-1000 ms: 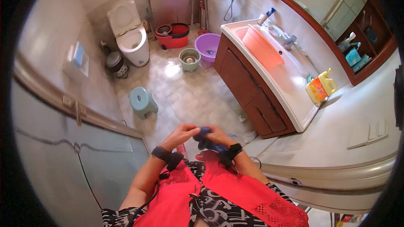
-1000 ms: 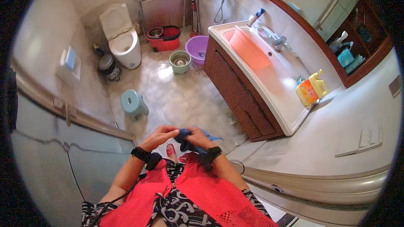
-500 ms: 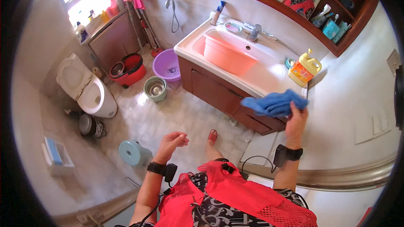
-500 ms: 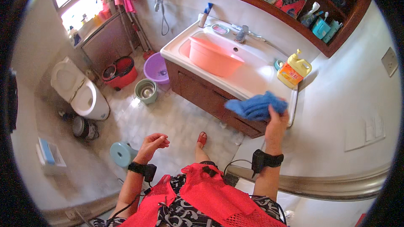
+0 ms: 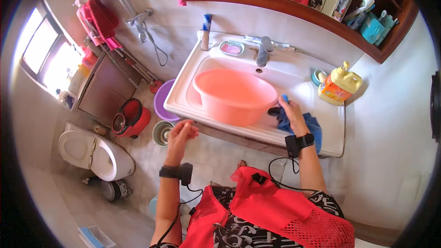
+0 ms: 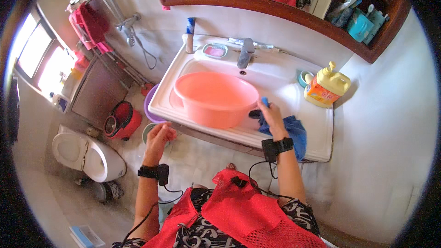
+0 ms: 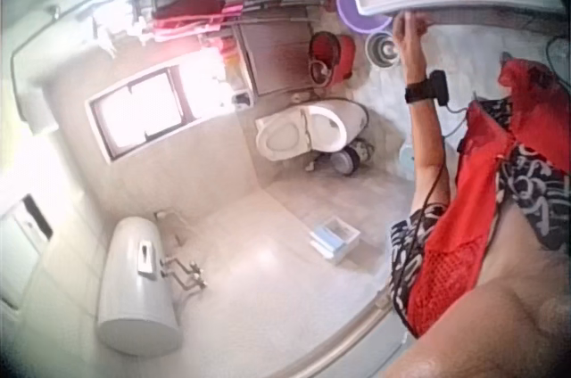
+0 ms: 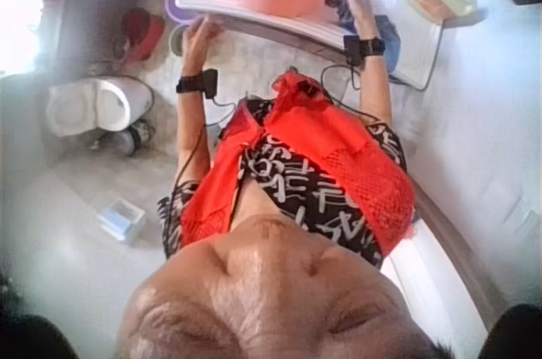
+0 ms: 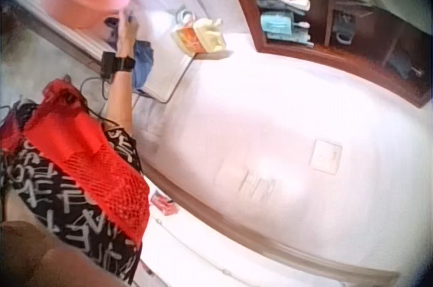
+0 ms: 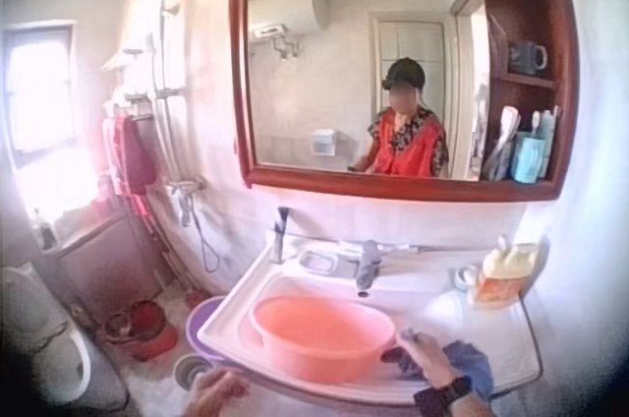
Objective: Washing a blue cloth in a pink basin and using it to wipe a wall corner.
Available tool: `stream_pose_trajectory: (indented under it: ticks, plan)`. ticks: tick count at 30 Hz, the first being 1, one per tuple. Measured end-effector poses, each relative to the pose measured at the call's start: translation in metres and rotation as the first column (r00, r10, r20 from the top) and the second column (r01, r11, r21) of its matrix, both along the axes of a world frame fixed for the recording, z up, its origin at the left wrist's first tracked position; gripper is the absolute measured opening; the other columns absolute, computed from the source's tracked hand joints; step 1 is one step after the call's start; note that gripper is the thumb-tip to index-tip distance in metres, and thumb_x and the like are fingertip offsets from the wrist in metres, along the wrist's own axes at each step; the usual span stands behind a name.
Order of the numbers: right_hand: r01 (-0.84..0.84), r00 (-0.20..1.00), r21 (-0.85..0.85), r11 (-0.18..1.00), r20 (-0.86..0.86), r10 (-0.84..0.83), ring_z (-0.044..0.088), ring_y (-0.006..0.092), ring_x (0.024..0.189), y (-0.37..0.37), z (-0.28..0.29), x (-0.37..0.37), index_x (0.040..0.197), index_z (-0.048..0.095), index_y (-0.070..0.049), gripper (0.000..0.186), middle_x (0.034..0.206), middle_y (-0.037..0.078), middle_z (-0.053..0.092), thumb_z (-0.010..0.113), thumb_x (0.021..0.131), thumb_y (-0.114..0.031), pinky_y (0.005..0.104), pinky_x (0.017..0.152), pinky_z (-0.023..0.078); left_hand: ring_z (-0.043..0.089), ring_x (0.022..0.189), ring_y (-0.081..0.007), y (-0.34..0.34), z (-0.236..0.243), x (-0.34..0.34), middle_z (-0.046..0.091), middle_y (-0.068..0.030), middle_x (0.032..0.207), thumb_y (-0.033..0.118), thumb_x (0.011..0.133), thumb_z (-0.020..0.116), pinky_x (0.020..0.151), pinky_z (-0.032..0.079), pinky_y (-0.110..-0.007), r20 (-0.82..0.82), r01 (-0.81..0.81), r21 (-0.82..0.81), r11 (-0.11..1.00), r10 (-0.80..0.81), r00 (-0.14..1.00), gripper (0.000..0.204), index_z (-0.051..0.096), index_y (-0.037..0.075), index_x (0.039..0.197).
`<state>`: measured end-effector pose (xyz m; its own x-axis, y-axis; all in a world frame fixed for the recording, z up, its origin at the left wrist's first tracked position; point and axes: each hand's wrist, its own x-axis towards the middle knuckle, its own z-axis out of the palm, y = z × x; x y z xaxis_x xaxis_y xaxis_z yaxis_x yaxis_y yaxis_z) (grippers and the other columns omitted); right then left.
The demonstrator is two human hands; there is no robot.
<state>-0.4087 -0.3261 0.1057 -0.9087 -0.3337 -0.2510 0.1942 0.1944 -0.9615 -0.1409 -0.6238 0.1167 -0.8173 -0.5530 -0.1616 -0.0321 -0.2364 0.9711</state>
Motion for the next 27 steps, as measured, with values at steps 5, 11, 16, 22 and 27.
stream_pose_trajectory:
  ticks: [5,11,16,22,27]
  plan:
    - [0.104,0.992,0.058,0.993,0.06,-0.108,0.055,0.0132,0.082,-0.028,-0.025,-0.006,0.097,0.064,0.005,0.048,0.09,0.006,0.063,0.067,0.083,-0.041,0.0304,0.073,0.044,0.06,0.071,-0.0104,-0.049,0.018,-0.084,0.062,-0.0049,0.081,0.032,0.096,0.052,0.067,0.049,-0.024,0.053,0.02,0.033,0.999,-0.022,0.998,0.037,0.055,0.0,0.114]
    - [0.227,0.974,0.026,0.974,-0.005,-0.227,0.055,0.0125,0.087,-0.038,0.01,0.018,0.105,0.061,0.007,0.036,0.098,0.006,0.063,0.066,0.082,-0.021,0.0288,0.078,0.044,0.054,0.064,-0.0089,-0.085,-0.003,-0.136,0.058,-0.0019,0.074,0.028,0.092,0.056,0.064,0.047,-0.023,-0.07,0.234,0.151,0.96,-0.226,0.972,0.026,0.057,0.002,0.093]
    - [0.386,0.915,-0.082,0.919,-0.094,-0.392,0.057,0.0137,0.088,-0.006,0.04,0.053,0.108,0.06,0.003,0.031,0.101,0.006,0.063,0.065,0.084,-0.015,0.029,0.081,0.045,0.053,0.067,-0.0098,-0.075,0.006,-0.152,0.056,-0.0019,0.078,0.015,0.089,0.059,0.067,0.047,-0.025,0.015,0.412,0.204,0.888,-0.424,0.905,0.041,0.047,-0.004,0.123]
    - [0.438,0.893,0.057,0.897,-0.147,-0.426,0.057,0.0143,0.087,-0.004,0.027,0.061,0.107,0.061,0.003,0.036,0.099,0.006,0.064,0.069,0.083,-0.022,0.0292,0.08,0.045,0.053,0.069,-0.0107,-0.092,-0.016,-0.194,0.056,-0.003,0.078,0.017,0.089,0.06,0.069,0.047,-0.026,0.038,0.547,0.137,0.826,-0.556,0.83,0.045,0.045,-0.004,0.125]
    - [0.533,0.846,0.218,0.818,-0.149,-0.512,0.054,0.0125,0.08,0.017,0.053,0.075,0.105,0.062,0.004,0.042,0.094,0.004,0.063,0.068,0.084,-0.032,0.0276,0.072,0.044,0.058,0.069,-0.0126,-0.102,-0.012,-0.211,0.062,-0.0059,0.08,0.024,0.089,0.062,0.062,0.049,-0.027,0.205,0.651,-0.027,0.759,-0.633,0.747,0.045,0.049,-0.005,0.121]
